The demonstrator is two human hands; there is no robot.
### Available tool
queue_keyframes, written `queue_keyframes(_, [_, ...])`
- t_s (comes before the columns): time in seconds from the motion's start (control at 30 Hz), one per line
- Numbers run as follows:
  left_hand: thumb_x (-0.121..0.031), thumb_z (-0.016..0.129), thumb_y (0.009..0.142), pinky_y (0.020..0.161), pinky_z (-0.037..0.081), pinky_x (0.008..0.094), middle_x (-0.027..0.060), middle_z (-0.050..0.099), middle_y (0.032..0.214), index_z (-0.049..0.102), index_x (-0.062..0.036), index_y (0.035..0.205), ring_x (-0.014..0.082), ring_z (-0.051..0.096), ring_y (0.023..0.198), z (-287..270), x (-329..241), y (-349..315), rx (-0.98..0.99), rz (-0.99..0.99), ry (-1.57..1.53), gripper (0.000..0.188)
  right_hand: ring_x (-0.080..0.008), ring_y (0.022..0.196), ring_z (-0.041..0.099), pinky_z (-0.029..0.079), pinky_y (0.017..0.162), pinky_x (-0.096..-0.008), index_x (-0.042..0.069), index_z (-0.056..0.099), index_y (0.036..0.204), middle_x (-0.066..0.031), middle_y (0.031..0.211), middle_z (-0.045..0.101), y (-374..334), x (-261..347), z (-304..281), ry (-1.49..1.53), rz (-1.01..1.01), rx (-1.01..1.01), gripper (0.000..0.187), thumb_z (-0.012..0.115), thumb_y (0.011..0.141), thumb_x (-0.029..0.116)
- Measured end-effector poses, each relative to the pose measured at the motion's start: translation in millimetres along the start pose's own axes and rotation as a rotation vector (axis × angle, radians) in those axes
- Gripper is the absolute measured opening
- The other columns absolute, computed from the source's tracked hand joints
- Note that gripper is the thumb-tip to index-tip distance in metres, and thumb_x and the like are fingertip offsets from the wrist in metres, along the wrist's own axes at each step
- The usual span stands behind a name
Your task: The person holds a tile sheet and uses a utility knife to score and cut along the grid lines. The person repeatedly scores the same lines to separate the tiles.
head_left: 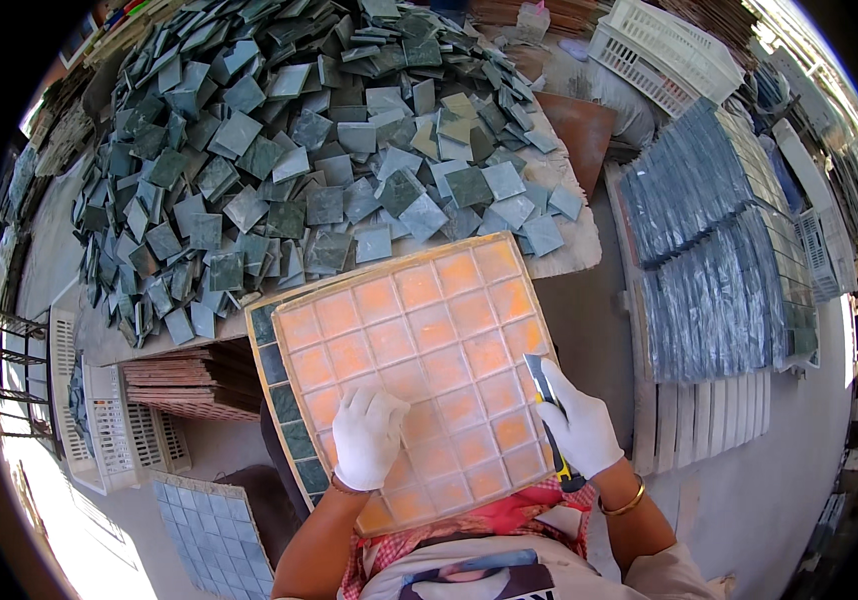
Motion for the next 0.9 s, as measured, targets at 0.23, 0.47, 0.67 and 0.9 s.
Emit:
queue_keyframes(0.23, [-0.005,0.068,0.073,0.061,0.043,0.0415,0.0096,0.054,0.071,0.057,-0.0067,0.073,0.0313,0.052,0.067,2,-3,8,0.012,-0.049,0.014,0.011,-0.0383,0.076,0.062,0.050,0.067,-0.0458,0.014,0.041,0.139,-0.0196,0.087,0.064,7,-2,12,-0.082,-0.061,0.059,0.053,0.058,0.090,0.021])
queue_keyframes(0.47, [-0.016,0.073,0.072,0.059,0.041,0.0407,0.0089,0.052,0.068,0.055,-0.0071,0.067,0.0303,0.050,0.065,0,-2,8,0.069,-0.023,-0.042,0.021,-0.0405,0.075,0.061,0.049,0.065,-0.0470,0.014,0.042,0.139,-0.0224,0.085,0.062,4,-1,13,-0.023,-0.003,0.052,0.054,0.059,0.088,0.021])
queue_keyframes(0.67, [-0.020,0.073,0.072,0.059,0.041,0.0398,0.0086,0.052,0.068,0.054,-0.0069,0.066,0.0295,0.050,0.065,2,0,8,0.045,-0.033,-0.061,0.024,-0.0405,0.074,0.061,0.049,0.065,-0.0464,0.015,0.043,0.138,-0.0230,0.085,0.062,11,0,11,-0.049,-0.010,0.065,0.053,0.060,0.088,0.019])
queue_keyframes(0.9, [-0.019,0.074,0.071,0.058,0.041,0.0389,0.0081,0.051,0.068,0.054,-0.0073,0.065,0.0289,0.050,0.065,3,2,7,0.055,-0.026,-0.064,0.024,-0.0340,0.063,0.061,0.048,0.056,-0.0432,0.020,0.042,0.140,-0.0161,0.073,0.060,28,7,-7,-0.208,-0.175,0.178,0.054,0.060,0.089,0.022])
Point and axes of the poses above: each hand's wrist, its own y-axis towards the middle knuckle, its own z-axis out of the palm, x = y × z, the point moved 5 cm from there along y, towards the middle knuckle
